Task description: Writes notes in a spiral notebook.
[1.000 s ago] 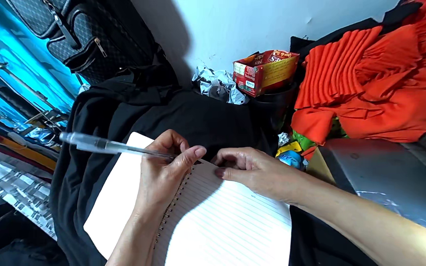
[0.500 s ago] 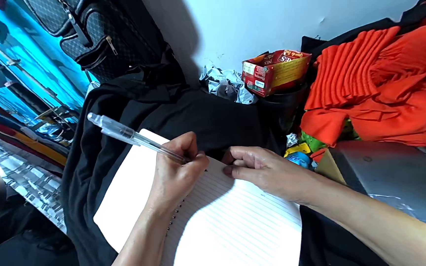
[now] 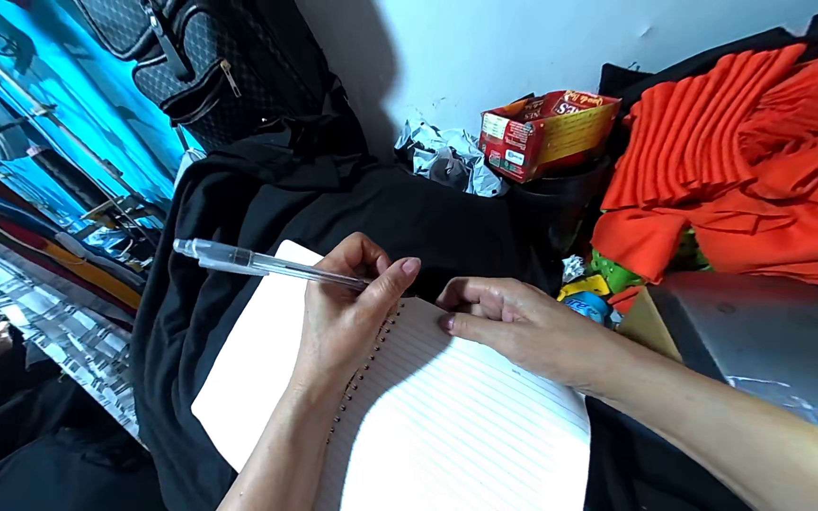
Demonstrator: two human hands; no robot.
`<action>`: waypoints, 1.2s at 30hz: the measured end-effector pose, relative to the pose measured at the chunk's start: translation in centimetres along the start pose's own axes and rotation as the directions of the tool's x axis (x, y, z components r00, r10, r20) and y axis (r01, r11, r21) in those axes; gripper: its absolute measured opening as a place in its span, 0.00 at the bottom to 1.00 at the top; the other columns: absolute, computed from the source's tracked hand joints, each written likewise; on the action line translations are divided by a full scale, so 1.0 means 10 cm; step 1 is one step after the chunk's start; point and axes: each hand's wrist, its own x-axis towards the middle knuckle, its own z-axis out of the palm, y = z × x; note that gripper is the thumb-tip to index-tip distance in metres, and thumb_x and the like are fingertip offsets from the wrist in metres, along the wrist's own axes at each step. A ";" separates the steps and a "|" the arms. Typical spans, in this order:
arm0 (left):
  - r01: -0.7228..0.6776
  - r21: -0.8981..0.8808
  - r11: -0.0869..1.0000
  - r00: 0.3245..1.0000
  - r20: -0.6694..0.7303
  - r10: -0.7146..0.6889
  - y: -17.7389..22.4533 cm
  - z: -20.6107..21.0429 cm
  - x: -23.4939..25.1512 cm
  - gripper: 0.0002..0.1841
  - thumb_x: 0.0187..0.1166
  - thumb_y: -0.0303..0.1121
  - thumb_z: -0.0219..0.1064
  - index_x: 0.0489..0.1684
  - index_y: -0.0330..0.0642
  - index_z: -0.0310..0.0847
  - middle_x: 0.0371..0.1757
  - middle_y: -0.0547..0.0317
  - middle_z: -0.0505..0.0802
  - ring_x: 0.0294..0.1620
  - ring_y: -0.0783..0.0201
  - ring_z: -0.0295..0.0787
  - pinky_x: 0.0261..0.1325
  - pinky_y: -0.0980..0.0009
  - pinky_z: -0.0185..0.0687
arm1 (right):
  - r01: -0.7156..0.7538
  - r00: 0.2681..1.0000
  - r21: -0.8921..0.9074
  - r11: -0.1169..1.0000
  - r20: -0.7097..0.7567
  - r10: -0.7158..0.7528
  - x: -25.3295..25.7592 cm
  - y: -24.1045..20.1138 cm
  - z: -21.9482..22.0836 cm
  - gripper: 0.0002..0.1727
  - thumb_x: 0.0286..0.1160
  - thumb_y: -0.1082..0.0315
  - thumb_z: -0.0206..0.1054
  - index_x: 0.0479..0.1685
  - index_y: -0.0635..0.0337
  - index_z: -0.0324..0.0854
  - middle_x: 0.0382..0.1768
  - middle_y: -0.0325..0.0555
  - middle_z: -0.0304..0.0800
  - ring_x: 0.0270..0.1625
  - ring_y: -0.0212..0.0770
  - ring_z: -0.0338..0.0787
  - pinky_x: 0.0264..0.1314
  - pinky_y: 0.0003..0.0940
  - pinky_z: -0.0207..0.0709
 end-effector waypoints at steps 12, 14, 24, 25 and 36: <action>-0.036 0.140 0.989 0.994 0.110 0.020 0.03 -0.04 -0.03 0.13 0.72 0.21 0.70 0.23 0.46 0.71 0.16 0.66 0.78 0.10 0.77 0.70 0.13 0.85 0.67 | -0.009 0.999 -0.045 0.999 0.032 0.010 0.03 0.02 -0.01 0.04 0.82 0.62 0.67 0.42 0.49 0.85 0.18 0.31 0.79 0.23 0.27 0.79 0.28 0.27 0.71; -0.040 0.115 0.993 0.994 0.109 0.027 0.02 -0.04 -0.03 0.12 0.73 0.21 0.69 0.25 0.47 0.73 0.16 0.67 0.77 0.11 0.78 0.69 0.14 0.86 0.65 | -0.010 0.999 -0.035 0.999 0.035 0.011 0.02 0.01 -0.01 0.04 0.82 0.62 0.67 0.42 0.50 0.85 0.19 0.32 0.80 0.23 0.27 0.80 0.28 0.27 0.72; -0.031 -0.011 0.999 0.994 0.101 0.032 0.03 -0.06 -0.04 0.11 0.72 0.21 0.70 0.26 0.47 0.74 0.18 0.66 0.81 0.13 0.78 0.73 0.17 0.86 0.71 | 0.009 0.999 -0.034 0.999 0.041 -0.008 0.03 0.02 -0.01 0.04 0.82 0.62 0.67 0.42 0.49 0.85 0.22 0.32 0.85 0.27 0.28 0.84 0.31 0.28 0.75; -0.034 -0.003 0.999 0.995 0.093 0.034 0.02 -0.06 -0.04 0.12 0.72 0.21 0.70 0.25 0.47 0.73 0.18 0.67 0.80 0.13 0.77 0.74 0.18 0.86 0.73 | 0.008 0.999 -0.030 1.000 0.047 -0.007 0.03 0.02 -0.01 0.04 0.82 0.62 0.67 0.43 0.49 0.85 0.21 0.31 0.85 0.26 0.27 0.84 0.30 0.27 0.75; -0.006 -0.152 0.988 1.000 -0.006 0.005 -0.01 0.01 -0.02 0.13 0.71 0.17 0.64 0.21 0.46 0.72 0.14 0.69 0.76 0.12 0.81 0.70 0.17 0.86 0.68 | 0.096 0.994 -0.070 0.993 -0.046 -0.099 0.05 0.15 0.04 0.07 0.67 0.52 0.68 0.38 0.40 0.83 0.23 0.23 0.84 0.28 0.21 0.84 0.29 0.25 0.78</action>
